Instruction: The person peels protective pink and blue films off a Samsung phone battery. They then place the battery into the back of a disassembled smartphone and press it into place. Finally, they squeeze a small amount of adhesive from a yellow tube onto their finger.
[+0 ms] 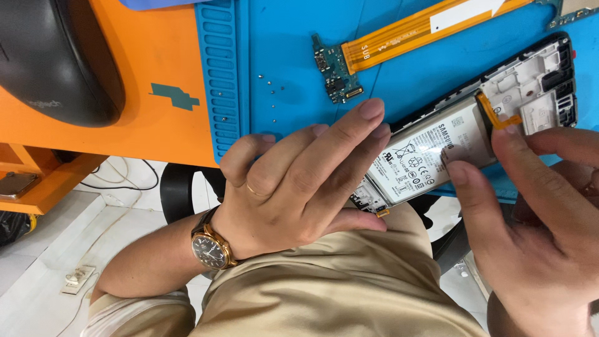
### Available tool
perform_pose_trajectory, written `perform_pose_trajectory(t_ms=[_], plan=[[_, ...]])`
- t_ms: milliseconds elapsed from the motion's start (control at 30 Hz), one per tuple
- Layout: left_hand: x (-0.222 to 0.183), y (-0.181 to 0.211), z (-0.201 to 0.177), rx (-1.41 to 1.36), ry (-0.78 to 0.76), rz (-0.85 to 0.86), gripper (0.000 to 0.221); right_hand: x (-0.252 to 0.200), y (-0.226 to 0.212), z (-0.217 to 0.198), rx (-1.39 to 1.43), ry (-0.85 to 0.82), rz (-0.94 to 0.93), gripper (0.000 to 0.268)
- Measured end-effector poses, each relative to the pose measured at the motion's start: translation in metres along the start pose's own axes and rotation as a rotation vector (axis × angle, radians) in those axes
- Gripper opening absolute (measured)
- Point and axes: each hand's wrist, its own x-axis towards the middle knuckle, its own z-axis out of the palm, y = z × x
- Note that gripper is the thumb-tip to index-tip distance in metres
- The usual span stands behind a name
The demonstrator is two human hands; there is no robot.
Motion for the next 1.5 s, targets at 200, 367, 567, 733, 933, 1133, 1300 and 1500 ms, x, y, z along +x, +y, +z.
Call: perform_pose_trajectory(t_ms=[200,367,567,733,933,1133,1300,1500], plan=[[-0.001,0.000,0.000,-0.020,0.010,-0.002,0.076,0.002,-0.005,-0.002,-0.025,0.007,0.018,0.028],[-0.001,-0.001,0.001,-0.045,0.000,-0.016,0.080,0.007,-0.035,-0.003,0.206,0.016,0.245,0.037],[-0.003,-0.006,-0.001,-0.058,0.017,-0.005,0.081,0.003,-0.045,0.006,0.289,0.043,0.724,0.043],[-0.006,-0.006,-0.003,-0.086,0.042,-0.016,0.076,-0.015,-0.050,0.025,0.555,0.297,0.758,0.042],[-0.009,-0.004,-0.002,-0.125,0.060,-0.080,0.039,-0.053,-0.018,0.051,0.326,0.423,0.415,0.028],[-0.013,-0.008,-0.001,-0.121,0.064,-0.074,0.044,-0.066,0.010,0.059,0.301,0.488,0.341,0.030],[-0.013,-0.010,-0.001,-0.152,0.057,-0.065,0.057,-0.053,-0.010,0.057,0.374,0.452,0.482,0.022],[-0.010,-0.007,0.004,-0.168,0.133,-0.104,0.021,-0.039,-0.019,0.054,0.314,0.384,0.324,0.029]])
